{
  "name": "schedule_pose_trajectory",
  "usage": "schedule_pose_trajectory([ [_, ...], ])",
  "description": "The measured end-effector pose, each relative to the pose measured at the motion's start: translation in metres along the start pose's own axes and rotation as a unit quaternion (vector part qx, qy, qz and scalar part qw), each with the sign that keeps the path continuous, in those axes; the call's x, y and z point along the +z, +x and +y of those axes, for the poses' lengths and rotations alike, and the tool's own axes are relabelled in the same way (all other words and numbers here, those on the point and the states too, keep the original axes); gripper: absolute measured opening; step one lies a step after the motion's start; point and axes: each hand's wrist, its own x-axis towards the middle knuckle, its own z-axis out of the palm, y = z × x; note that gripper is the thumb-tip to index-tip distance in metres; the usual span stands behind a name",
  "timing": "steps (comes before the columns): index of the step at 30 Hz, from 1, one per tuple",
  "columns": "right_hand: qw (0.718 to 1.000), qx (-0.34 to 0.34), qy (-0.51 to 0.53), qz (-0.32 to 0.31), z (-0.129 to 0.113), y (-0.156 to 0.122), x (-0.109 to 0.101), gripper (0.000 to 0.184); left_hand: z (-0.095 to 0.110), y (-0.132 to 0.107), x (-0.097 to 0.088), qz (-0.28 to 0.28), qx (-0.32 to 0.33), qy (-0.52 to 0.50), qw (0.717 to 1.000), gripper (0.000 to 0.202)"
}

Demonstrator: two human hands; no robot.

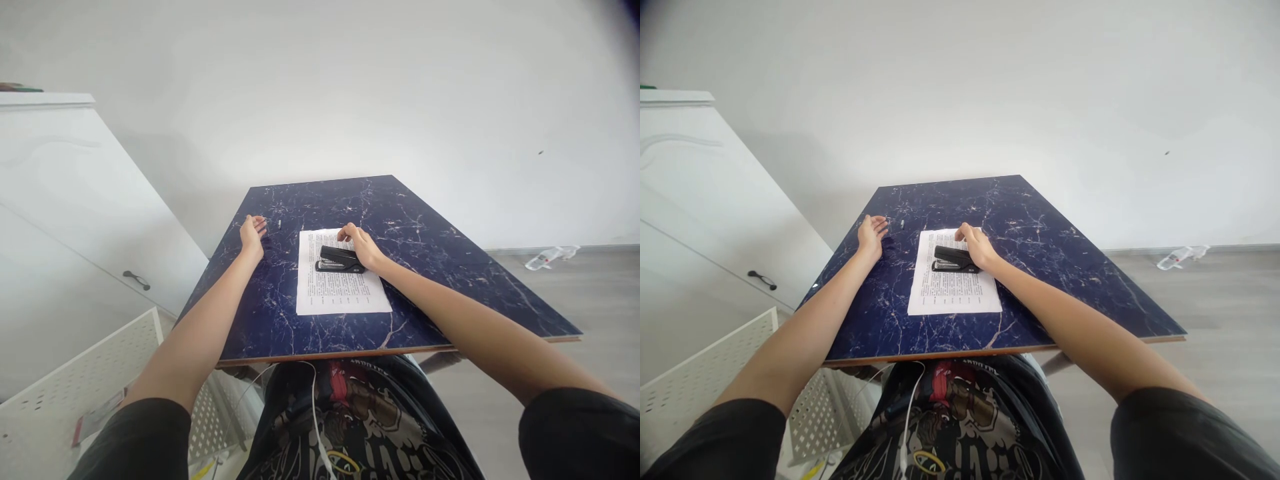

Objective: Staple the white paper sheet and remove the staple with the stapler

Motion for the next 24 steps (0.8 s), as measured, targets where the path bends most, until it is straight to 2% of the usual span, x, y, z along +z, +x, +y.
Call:
schedule_pose_trajectory([
  [5, 1.0, 0.012, 0.002, -0.009, 0.003, -0.002, 0.001, 0.07, -0.002, -0.007, 0.005, -0.026, 0.016, 0.017, 0.999, 0.039],
  [11, 0.999, 0.005, -0.004, -0.035, -0.001, 0.0, 0.001, 0.073, 0.0, -0.013, 0.01, -0.036, 0.034, 0.041, 0.998, 0.046],
  [14, 0.992, -0.036, 0.014, -0.12, -0.011, 0.003, -0.014, 0.064, 0.002, -0.016, 0.011, -0.054, 0.039, 0.042, 0.997, 0.047],
  [17, 0.962, -0.075, -0.019, -0.262, -0.019, 0.004, -0.033, 0.048, 0.005, -0.021, 0.014, -0.078, 0.031, 0.038, 0.996, 0.044],
  [19, 0.941, -0.101, -0.076, -0.315, -0.023, 0.003, -0.042, 0.041, 0.009, -0.027, 0.017, -0.1, 0.011, 0.032, 0.994, 0.041],
  [21, 0.932, -0.129, -0.128, -0.313, -0.024, 0.001, -0.046, 0.034, 0.013, -0.037, 0.022, -0.137, -0.028, 0.019, 0.99, 0.038],
  [24, 0.946, -0.156, -0.161, -0.234, -0.027, 0.0, -0.045, 0.026, 0.02, -0.054, 0.03, -0.219, -0.121, -0.011, 0.968, 0.037],
])
